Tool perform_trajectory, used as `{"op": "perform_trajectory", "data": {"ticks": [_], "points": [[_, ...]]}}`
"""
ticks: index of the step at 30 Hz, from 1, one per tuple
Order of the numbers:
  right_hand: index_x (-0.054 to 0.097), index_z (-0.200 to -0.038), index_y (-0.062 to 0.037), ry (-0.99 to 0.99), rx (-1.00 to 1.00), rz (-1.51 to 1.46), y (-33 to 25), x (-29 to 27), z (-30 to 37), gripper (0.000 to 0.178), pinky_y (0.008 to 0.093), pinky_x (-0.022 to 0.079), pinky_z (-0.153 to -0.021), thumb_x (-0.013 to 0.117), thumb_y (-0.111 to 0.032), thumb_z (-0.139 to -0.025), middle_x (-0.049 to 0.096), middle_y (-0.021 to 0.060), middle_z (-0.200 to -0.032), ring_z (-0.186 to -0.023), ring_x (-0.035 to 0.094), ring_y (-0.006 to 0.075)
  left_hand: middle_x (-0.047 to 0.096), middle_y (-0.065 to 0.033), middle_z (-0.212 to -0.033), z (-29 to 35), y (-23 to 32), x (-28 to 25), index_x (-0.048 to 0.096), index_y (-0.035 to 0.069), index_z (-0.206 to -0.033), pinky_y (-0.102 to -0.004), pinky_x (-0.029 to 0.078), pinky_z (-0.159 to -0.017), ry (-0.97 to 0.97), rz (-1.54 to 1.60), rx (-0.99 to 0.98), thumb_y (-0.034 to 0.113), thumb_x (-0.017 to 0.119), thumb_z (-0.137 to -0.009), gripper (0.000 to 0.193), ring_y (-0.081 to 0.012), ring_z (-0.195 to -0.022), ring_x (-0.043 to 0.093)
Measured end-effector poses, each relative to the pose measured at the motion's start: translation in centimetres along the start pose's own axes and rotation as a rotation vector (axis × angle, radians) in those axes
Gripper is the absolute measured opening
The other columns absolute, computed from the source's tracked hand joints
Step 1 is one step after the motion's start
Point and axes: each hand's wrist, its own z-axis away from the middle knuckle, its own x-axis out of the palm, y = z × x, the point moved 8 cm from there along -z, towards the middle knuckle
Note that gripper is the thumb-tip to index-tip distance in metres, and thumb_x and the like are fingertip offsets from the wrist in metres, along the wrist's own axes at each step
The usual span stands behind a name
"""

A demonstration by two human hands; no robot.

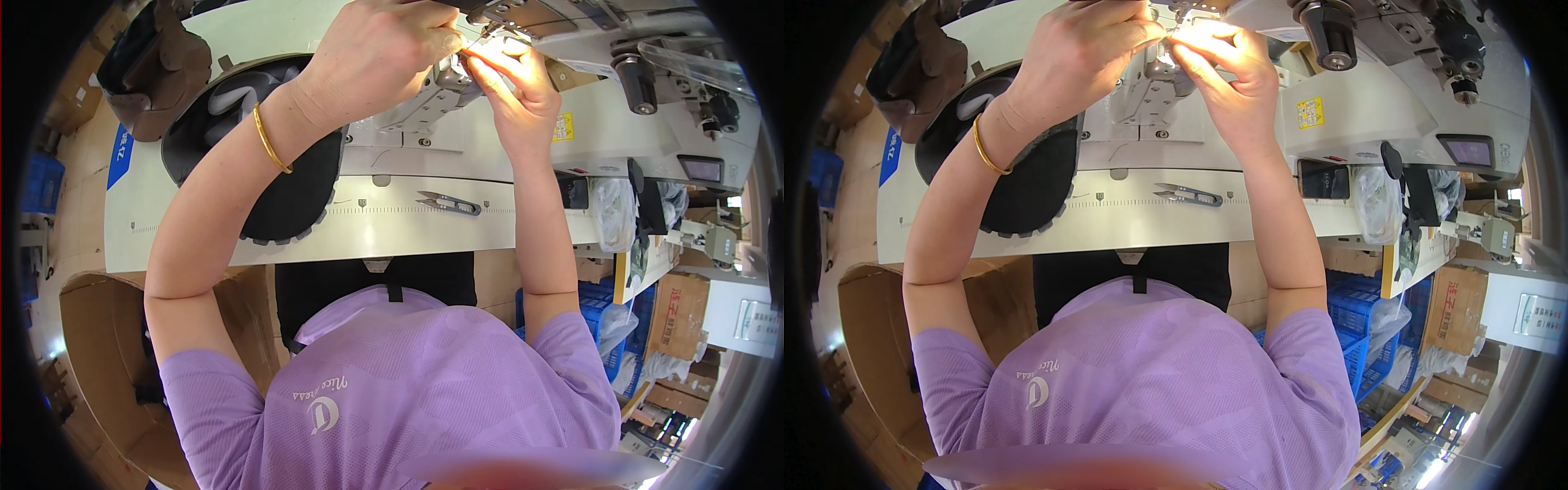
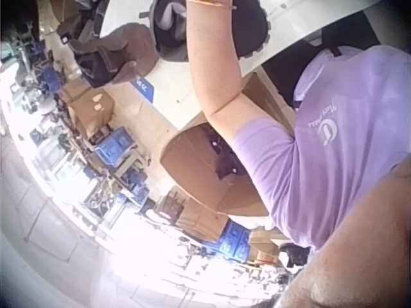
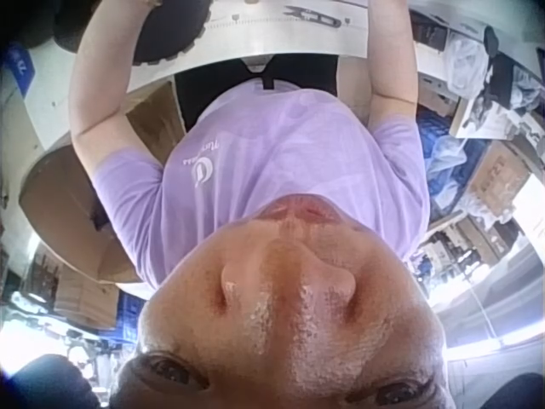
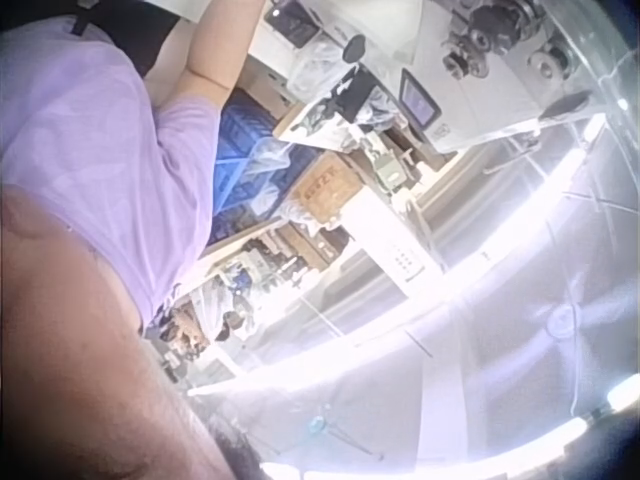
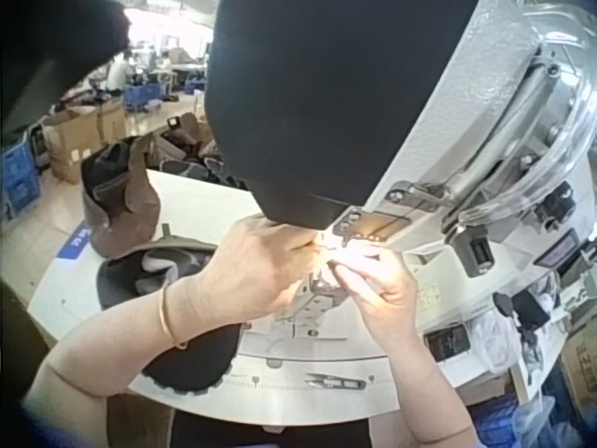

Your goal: Manually thread a sewing machine and stitch components of shoe uppers.

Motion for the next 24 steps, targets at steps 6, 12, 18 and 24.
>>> {"op": "perform_trajectory", "data": {"ticks": [6, 12, 18, 24], "points": [[0.078, -0.102, -0.0123, 0.0, 0.015, -0.026, -0.17, 0.12, -0.08, 0.019, 0.028, 0.048, -0.084, 0.075, -0.008, -0.084, 0.068, 0.0014, -0.1, -0.097, 0.058, 0.0143, 0.057, -0.01, -0.083, 0.0, 0.04, -0.11, 0.061, 0.004, -0.078, -0.0394, 0.051, -0.065, -0.001, 0.013, -0.008, 0.004, 0.065, -0.066, 0.012, -0.0293, -0.076, 0.061], [0.078, -0.102, -0.0121, 0.002, 0.004, -0.001, -0.41, 0.03, -0.11, 0.018, 0.0276, 0.048, -0.083, 0.074, -0.008, -0.084, 0.068, 0.001, -0.1, -0.098, 0.057, 0.014, 0.057, -0.0091, -0.083, 0.04, 0.15, -0.62, 0.062, 0.004, -0.081, -0.0389, 0.05, -0.064, 0.041, 0.062, -0.009, 0.004, 0.066, -0.067, 0.014, -0.0287, -0.076, 0.061], [0.078, -0.102, -0.0124, 0.001, 0.023, -0.03, -0.31, 0.08, -0.03, 0.018, 0.0279, 0.048, -0.083, 0.074, -0.008, -0.084, 0.068, 0.0008, -0.1, -0.098, 0.057, 0.0139, 0.058, -0.0088, -0.083, 0.27, 0.06, -0.46, 0.062, 0.004, -0.08, -0.0385, 0.051, -0.064, 0.023, 0.049, 0.003, 0.005, 0.067, -0.066, 0.015, -0.0281, -0.075, 0.061], [0.078, -0.102, -0.0125, 0.007, 0.001, 0.01, -0.55, 0.04, 0.01, 0.019, 0.0281, 0.048, -0.084, 0.074, -0.008, -0.084, 0.068, 0.0008, -0.1, -0.097, 0.057, 0.0143, 0.057, -0.0092, -0.083, 0.31, 0.11, -0.37, 0.062, 0.004, -0.079, -0.0386, 0.051, -0.064, 0.031, 0.041, 0.008, 0.005, 0.067, -0.066, 0.014, -0.028, -0.075, 0.061]]}}
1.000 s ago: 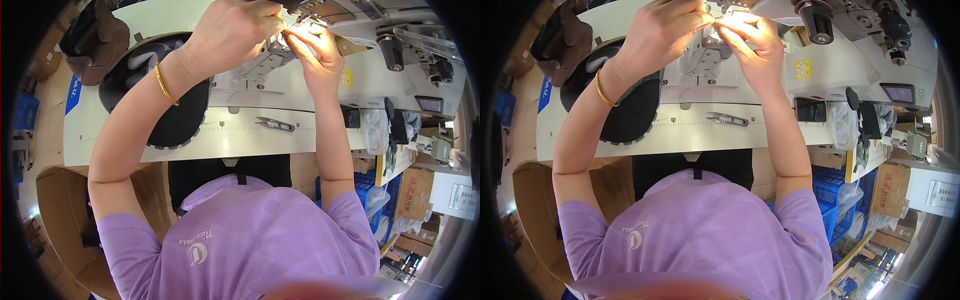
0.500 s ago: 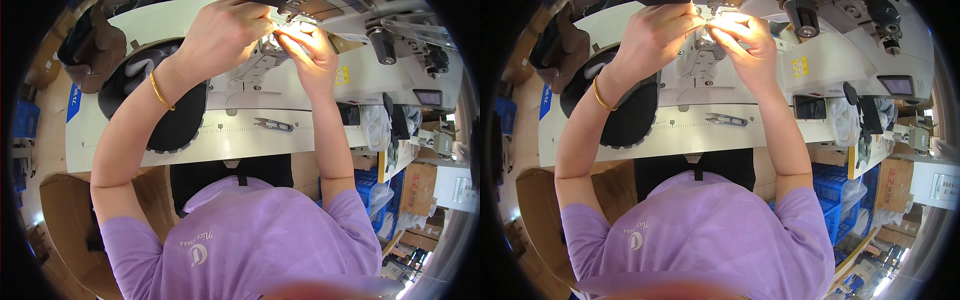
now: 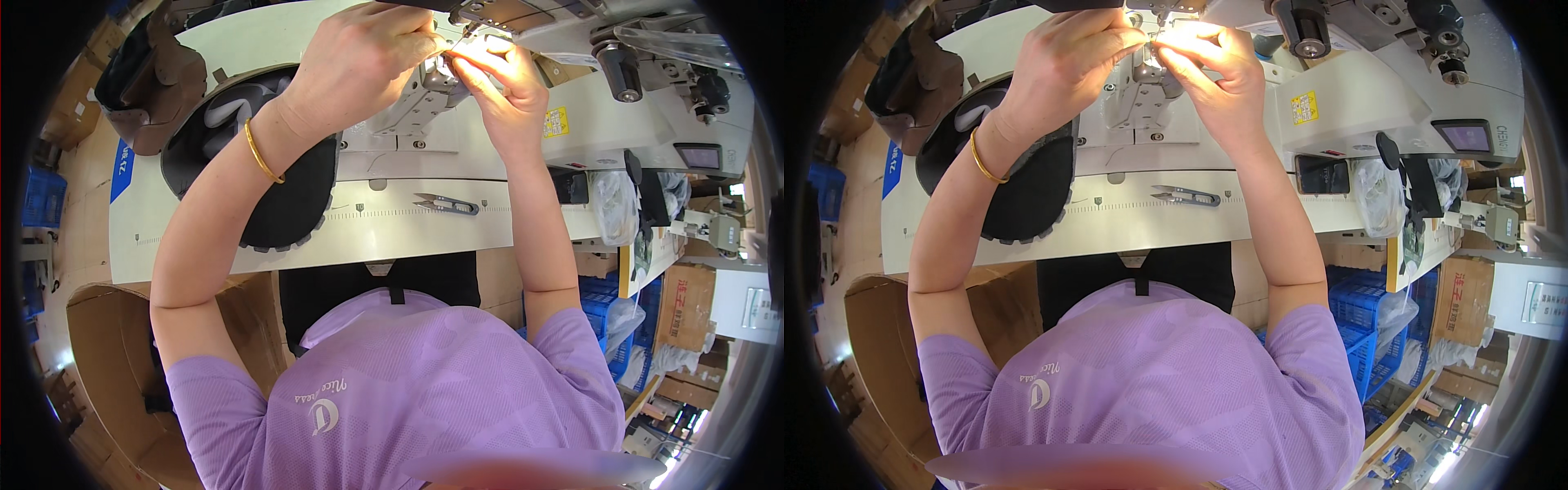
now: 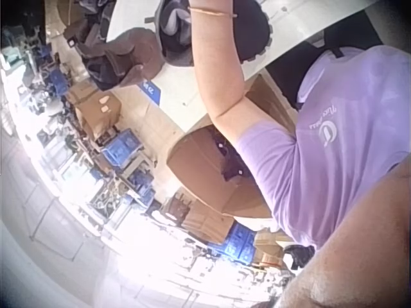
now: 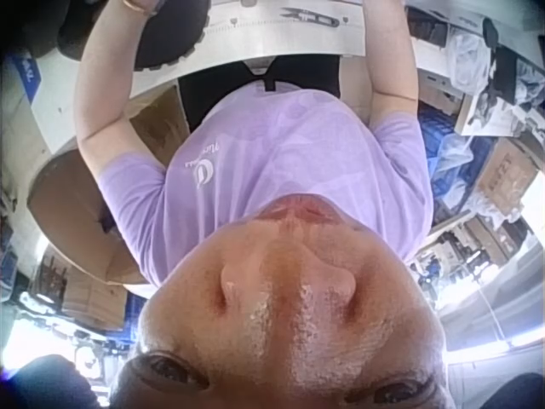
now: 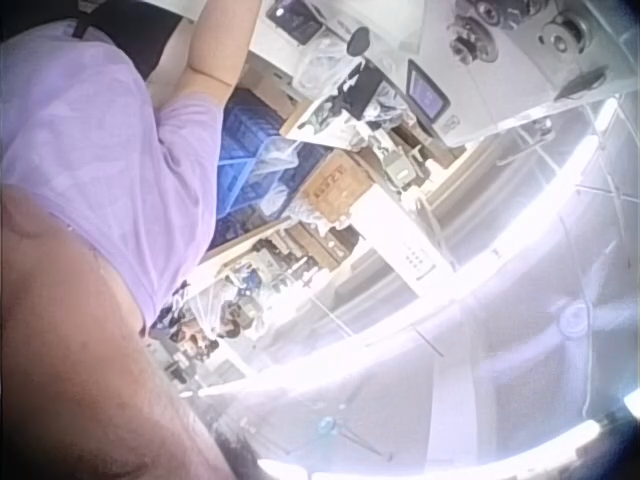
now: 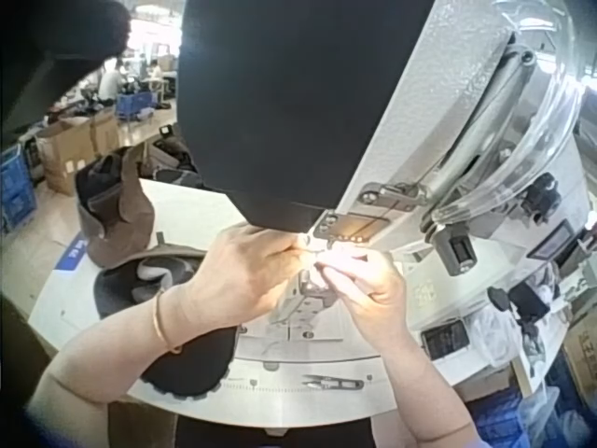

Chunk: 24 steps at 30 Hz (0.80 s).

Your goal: Manually thread a sewing machine and stitch components of shoe uppers.

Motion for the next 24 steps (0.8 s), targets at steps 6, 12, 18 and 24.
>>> {"op": "perform_trajectory", "data": {"ticks": [6, 12, 18, 24], "points": [[0.078, -0.102, -0.0133, -0.003, 0.02, -0.005, 0.1, 0.0, -0.05, 0.019, 0.0286, 0.047, -0.084, 0.075, -0.008, -0.083, 0.068, 0.0007, -0.1, -0.098, 0.057, 0.0146, 0.057, -0.0096, -0.082, 0.23, -0.23, 0.25, 0.061, 0.003, -0.078, -0.0393, 0.05, -0.064, -0.013, 0.007, -0.007, 0.005, 0.067, -0.066, 0.014, -0.0286, -0.075, 0.061], [0.078, -0.101, -0.0138, 0.004, 0.016, -0.004, 0.24, -0.04, -0.02, 0.019, 0.0286, 0.047, -0.084, 0.075, -0.009, -0.083, 0.068, 0.0005, -0.099, -0.097, 0.057, 0.0144, 0.056, -0.0099, -0.081, 0.14, -0.21, 0.08, 0.06, 0.003, -0.076, -0.0395, 0.05, -0.064, -0.001, 0.017, 0.009, 0.007, 0.067, -0.067, 0.012, -0.0287, -0.074, 0.06], [0.078, -0.102, -0.0139, 0.005, -0.001, 0.001, 0.22, -0.1, -0.06, 0.019, 0.0284, 0.047, -0.084, 0.075, -0.009, -0.084, 0.068, 0.0002, -0.099, -0.097, 0.057, 0.0141, 0.057, -0.0098, -0.082, -0.01, -0.13, 0.17, 0.061, 0.003, -0.077, -0.0391, 0.05, -0.064, 0.009, 0.01, 0.012, 0.006, 0.067, -0.067, 0.012, -0.0284, -0.075, 0.061], [0.078, -0.102, -0.0135, 0.0, 0.005, -0.005, -0.01, -0.04, -0.03, 0.019, 0.0282, 0.047, -0.084, 0.075, -0.009, -0.084, 0.068, 0.0002, -0.099, -0.098, 0.057, 0.0141, 0.057, -0.0096, -0.082, -0.15, 0.04, 0.01, 0.062, 0.003, -0.078, -0.0387, 0.05, -0.064, 0.027, 0.024, 0.022, 0.004, 0.067, -0.067, 0.013, -0.0283, -0.075, 0.061]]}}
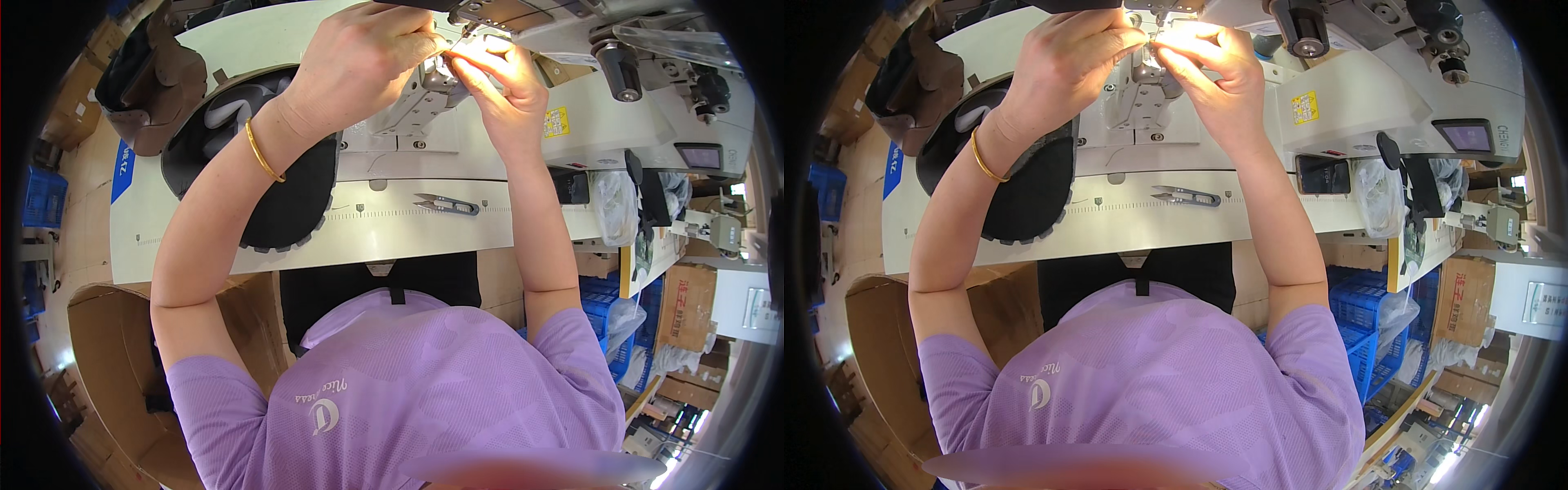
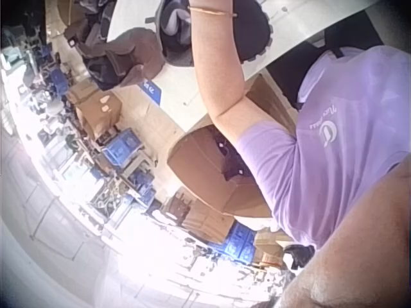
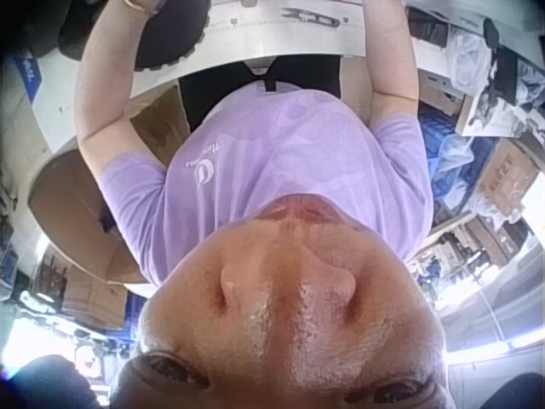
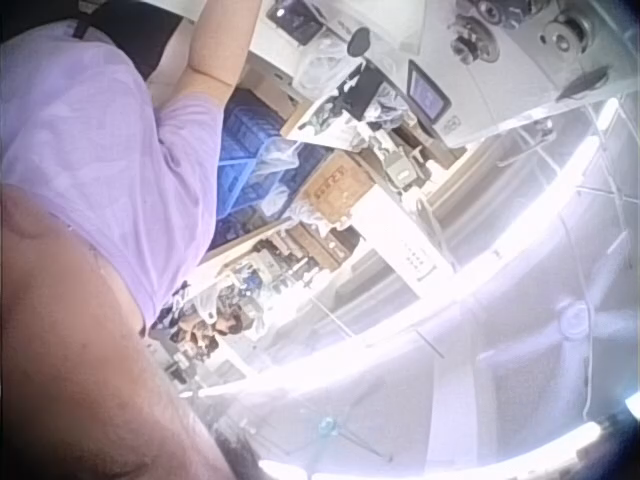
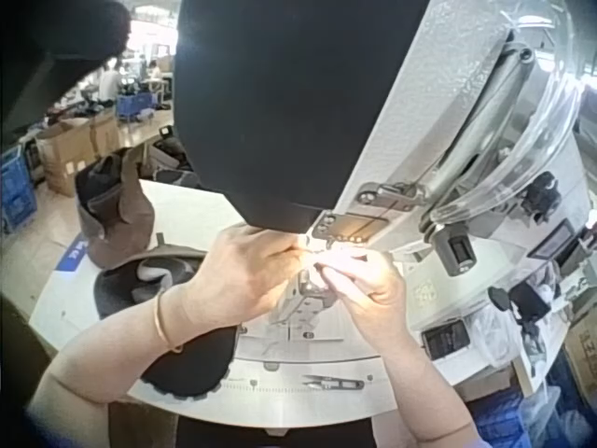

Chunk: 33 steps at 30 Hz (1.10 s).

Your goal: Manually thread a sewing machine and stitch components of shoe uppers.

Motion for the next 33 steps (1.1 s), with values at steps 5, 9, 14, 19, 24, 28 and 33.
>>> {"op": "perform_trajectory", "data": {"ticks": [5, 9, 14, 19, 24, 28, 33], "points": [[0.078, -0.101, -0.0127, 0.007, 0.018, -0.025, -0.01, 0.11, 0.17, 0.018, 0.0284, 0.047, -0.085, 0.074, -0.009, -0.084, 0.068, 0.0002, -0.1, -0.098, 0.057, 0.0142, 0.056, -0.0095, -0.08, 0.12, -0.02, -0.02, 0.062, 0.003, -0.079, -0.039, 0.05, -0.063, -0.033, -0.004, -0.01, 0.004, 0.067, -0.067, 0.013, -0.0286, -0.073, 0.06], [0.074, -0.108, -0.0034, -0.075, -0.035, 0.071, -0.02, 0.35, 0.04, 0.022, 0.0257, 0.058, -0.086, 0.069, 0.003, -0.088, 0.059, 0.0071, -0.111, -0.103, 0.061, 0.0144, 0.055, -0.0094, -0.079, -0.03, -0.08, -0.06, 0.061, 0.003, -0.077, -0.0389, 0.049, -0.061, -0.016, 0.012, -0.007, 0.003, 0.066, -0.066, 0.012, -0.0284, -0.072, 0.06], [0.074, -0.108, -0.0028, -0.085, -0.035, 0.064, 0.06, 0.18, -0.2, 0.022, 0.027, 0.059, -0.087, 0.068, 0.003, -0.088, 0.059, 0.0076, -0.113, -0.104, 0.061, 0.0151, 0.054, -0.0096, -0.078, -0.26, -0.18, -0.02, 0.059, 0.003, -0.074, -0.0384, 0.049, -0.06, -0.016, 0.001, -0.006, 0.003, 0.066, -0.066, 0.011, -0.0281, -0.071, 0.059], [0.074, -0.108, -0.0027, -0.077, -0.027, 0.049, 0.08, 0.28, -0.05, 0.021, 0.0271, 0.058, -0.087, 0.068, 0.003, -0.088, 0.059, 0.0075, -0.112, -0.104, 0.061, 0.0154, 0.056, -0.0094, -0.08, -0.21, -0.09, -0.22, 0.062, 0.002, -0.077, -0.038, 0.05, -0.062, 0.018, 0.015, -0.013, 0.003, 0.067, -0.066, 0.012, -0.0279, -0.072, 0.06], [0.078, -0.1, -0.0128, 0.011, -0.022, -0.01, -0.06, 0.0, 0.03, 0.017, 0.0287, 0.047, -0.085, 0.075, -0.009, -0.084, 0.069, -0.0003, -0.1, -0.099, 0.057, 0.0142, 0.058, -0.0094, -0.081, 0.05, -0.02, -0.25, 0.064, 0.002, -0.078, -0.0379, 0.051, -0.064, 0.004, -0.002, -0.005, 0.004, 0.068, -0.066, 0.013, -0.0277, -0.074, 0.061], [0.078, -0.1, -0.0134, 0.007, -0.001, -0.002, 0.14, 0.07, 0.07, 0.017, 0.0284, 0.047, -0.085, 0.075, -0.009, -0.084, 0.069, -0.0006, -0.1, -0.098, 0.057, 0.014, 0.058, -0.0094, -0.082, 0.15, -0.06, -0.13, 0.064, 0.002, -0.078, -0.038, 0.051, -0.064, -0.006, -0.017, -0.001, 0.004, 0.069, -0.065, 0.014, -0.0277, -0.075, 0.062], [0.078, -0.1, -0.0136, 0.009, -0.01, -0.01, 0.19, 0.01, 0.02, 0.017, 0.0283, 0.047, -0.085, 0.075, -0.01, -0.084, 0.069, -0.0005, -0.1, -0.098, 0.057, 0.0139, 0.058, -0.0094, -0.082, 0.1, -0.14, -0.05, 0.064, 0.002, -0.079, -0.0383, 0.051, -0.064, 0.004, -0.01, -0.002, 0.003, 0.069, -0.065, 0.015, -0.0277, -0.075, 0.062]]}}
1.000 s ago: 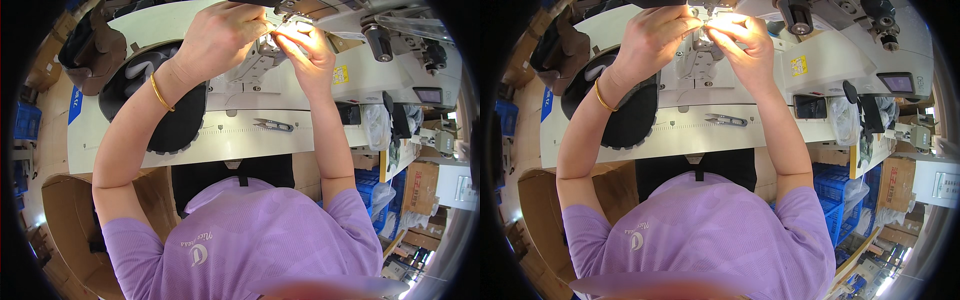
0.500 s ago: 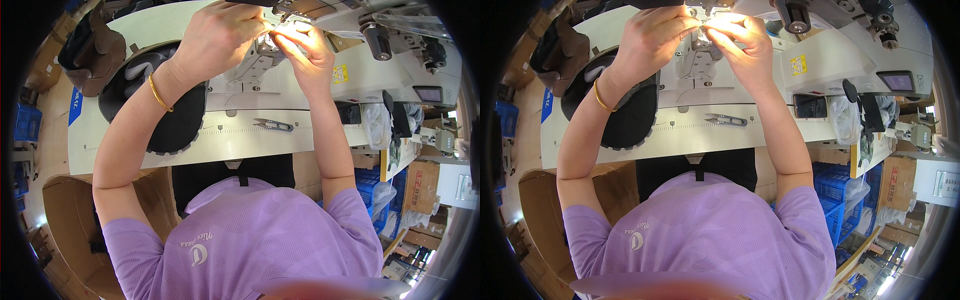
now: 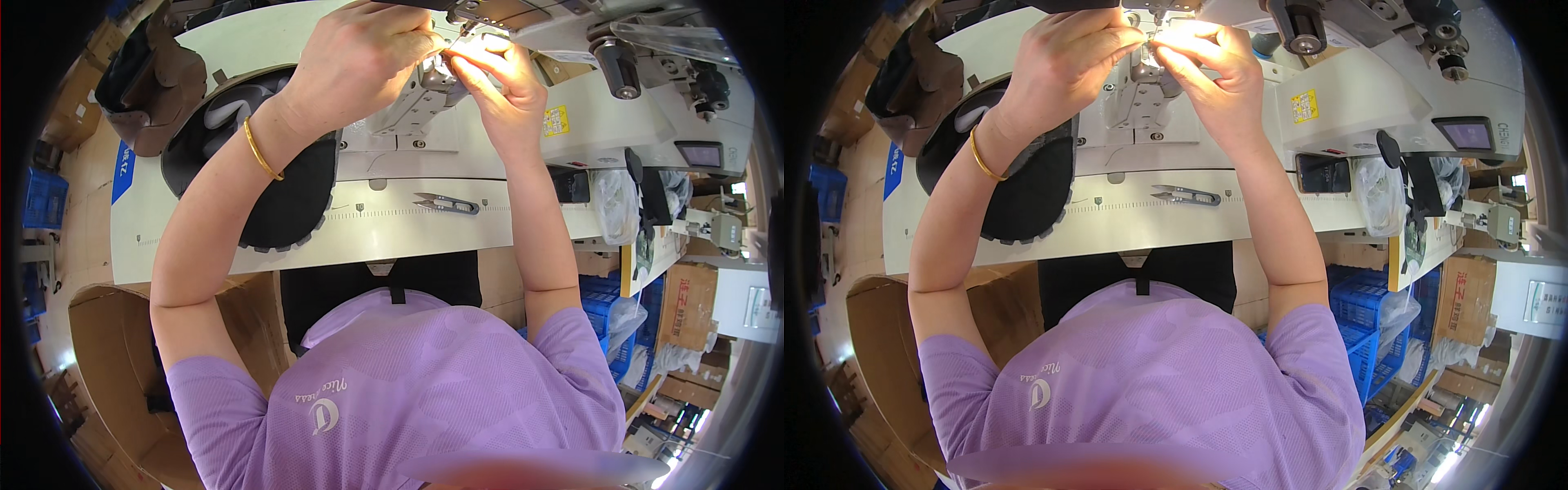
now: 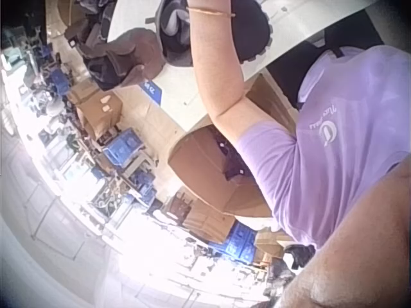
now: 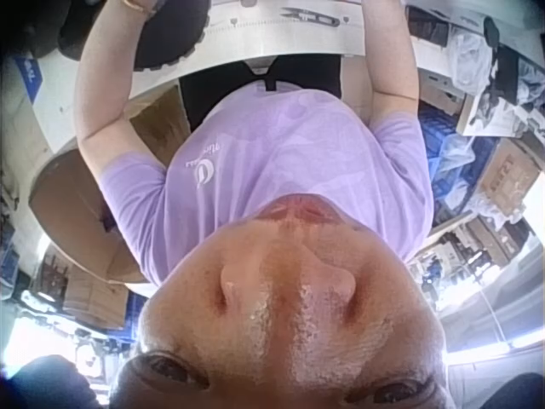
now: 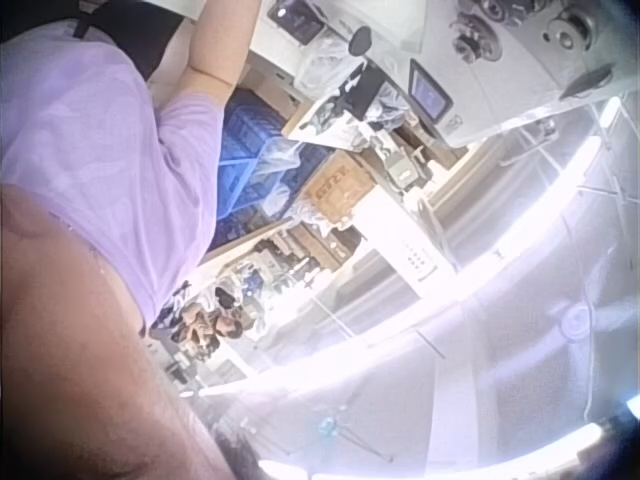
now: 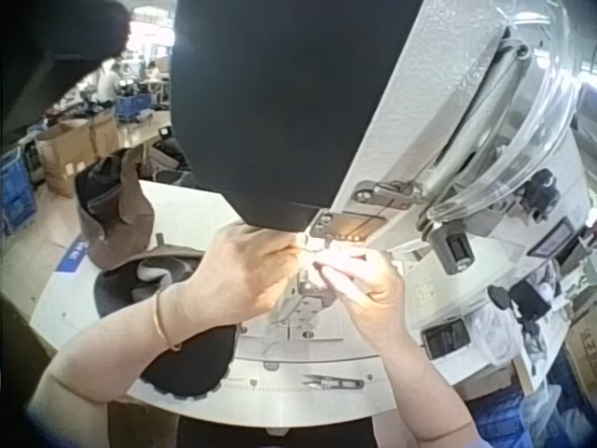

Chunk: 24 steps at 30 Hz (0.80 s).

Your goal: Manually thread a sewing machine and stitch components of shoe uppers.

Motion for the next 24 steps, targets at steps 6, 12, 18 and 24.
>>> {"op": "perform_trajectory", "data": {"ticks": [6, 12, 18, 24], "points": [[0.078, -0.101, -0.0134, 0.002, -0.008, -0.003, -0.11, -0.02, -0.04, 0.018, 0.0282, 0.047, -0.085, 0.075, -0.009, -0.084, 0.069, 0.0, -0.1, -0.098, 0.057, 0.0137, 0.058, -0.0093, -0.081, -0.3, 0.38, -0.2, 0.064, 0.002, -0.079, -0.0387, 0.051, -0.063, 0.029, -0.013, 0.045, 0.003, 0.068, -0.065, 0.015, -0.0279, -0.074, 0.061], [0.078, -0.101, -0.0137, 0.0, -0.005, -0.005, -0.13, 0.05, -0.05, 0.018, 0.0278, 0.047, -0.084, 0.075, -0.009, -0.084, 0.068, 0.0, -0.099, -0.097, 0.057, 0.0135, 0.058, -0.0092, -0.08, -0.15, 0.08, -0.02, 0.063, 0.003, -0.078, -0.039, 0.05, -0.062, 0.003, -0.004, 0.014, 0.004, 0.068, -0.065, 0.014, -0.0281, -0.072, 0.061], [0.075, -0.108, -0.0039, -0.073, -0.034, 0.091, -0.31, 0.21, 0.02, 0.022, 0.0256, 0.054, -0.087, 0.07, 0.002, -0.087, 0.062, 0.0072, -0.111, -0.104, 0.06, 0.0145, 0.057, -0.0091, -0.08, -0.15, 0.02, -0.09, 0.062, 0.003, -0.076, -0.0389, 0.05, -0.062, 0.006, 0.017, 0.01, 0.005, 0.069, -0.065, 0.013, -0.0282, -0.072, 0.06], [0.075, -0.108, -0.0036, -0.073, -0.029, 0.087, -0.21, 0.02, 0.09, 0.022, 0.0256, 0.054, -0.087, 0.07, 0.002, -0.087, 0.061, 0.0074, -0.111, -0.105, 0.059, 0.0145, 0.056, -0.0093, -0.079, -0.24, 0.07, 0.24, 0.061, 0.003, -0.074, -0.039, 0.05, -0.062, 0.0, 0.003, 0.011, 0.005, 0.068, -0.066, 0.011, -0.0284, -0.072, 0.06]]}}
